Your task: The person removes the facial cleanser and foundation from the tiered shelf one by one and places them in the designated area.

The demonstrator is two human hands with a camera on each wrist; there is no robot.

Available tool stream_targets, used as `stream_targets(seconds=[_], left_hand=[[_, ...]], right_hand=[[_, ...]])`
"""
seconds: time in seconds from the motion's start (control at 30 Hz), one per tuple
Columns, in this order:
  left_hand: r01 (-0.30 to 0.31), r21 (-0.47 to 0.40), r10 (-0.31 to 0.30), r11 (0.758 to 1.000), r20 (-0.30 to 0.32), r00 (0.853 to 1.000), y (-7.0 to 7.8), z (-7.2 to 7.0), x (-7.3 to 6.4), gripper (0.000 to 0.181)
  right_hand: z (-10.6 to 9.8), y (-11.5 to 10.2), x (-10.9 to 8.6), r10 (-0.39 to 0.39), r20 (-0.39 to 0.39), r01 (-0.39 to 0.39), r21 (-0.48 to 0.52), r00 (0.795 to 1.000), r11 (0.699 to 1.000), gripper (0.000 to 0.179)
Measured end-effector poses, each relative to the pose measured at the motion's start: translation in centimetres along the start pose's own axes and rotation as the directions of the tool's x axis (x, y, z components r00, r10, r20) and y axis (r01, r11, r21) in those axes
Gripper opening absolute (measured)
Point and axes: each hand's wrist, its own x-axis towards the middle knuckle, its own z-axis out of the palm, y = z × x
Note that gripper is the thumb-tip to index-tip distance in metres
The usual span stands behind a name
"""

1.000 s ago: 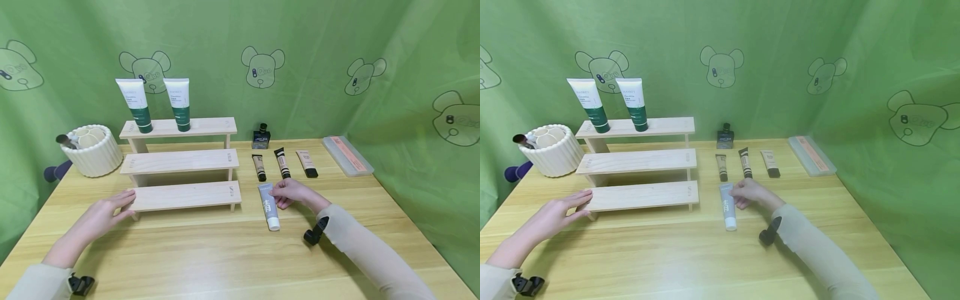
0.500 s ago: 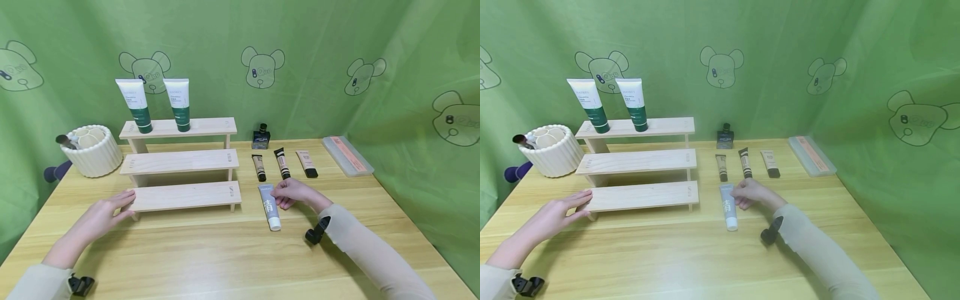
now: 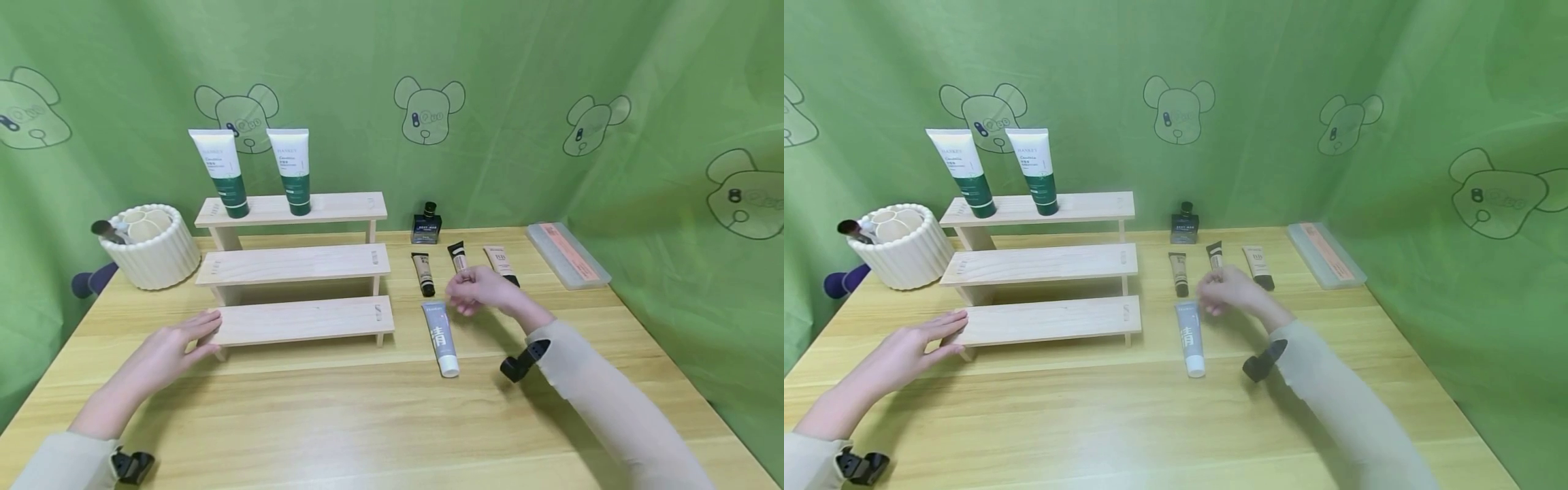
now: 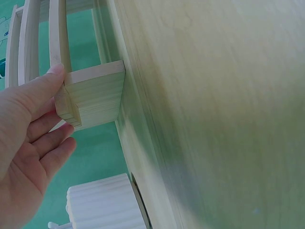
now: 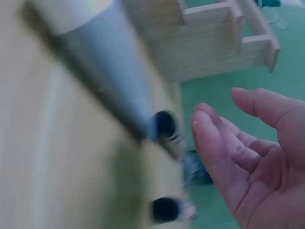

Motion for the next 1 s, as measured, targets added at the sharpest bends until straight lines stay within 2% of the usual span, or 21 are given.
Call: stream_targets(seconds=[0.3, 0.53, 0.67, 1.0], left_hand=[[-0.008, 0.008, 0.008, 1.000, -0.006, 1.000, -0.1, 0.1, 0.0, 0.047], [-0.002, 0.011, 0.003, 1.000, -0.009, 1.000, -0.2, 0.2, 0.0, 0.047], [-0.006, 0.011, 0.006, 1.000, -0.013, 1.000, -0.1, 0.1, 0.0, 0.047], [-0.015, 0.012, 0.015, 1.000, -0.021, 1.000, -0.2, 0.1, 0.0, 0.048]], right_hand=[[0.0, -6.1, 1.2, -0.117, -0.038, 0.116, -0.038, 0.992, 0.993, 0.029], [0.7, -10.9, 2.7, -0.214, -0.058, 0.211, -0.051, 0.975, 0.976, 0.033], [1.3, -13.3, 3.9, -0.231, -0.077, 0.226, -0.060, 0.970, 0.972, 0.032], [3.6, -17.3, 7.3, -0.305, -0.092, 0.302, -0.049, 0.948, 0.952, 0.026]])
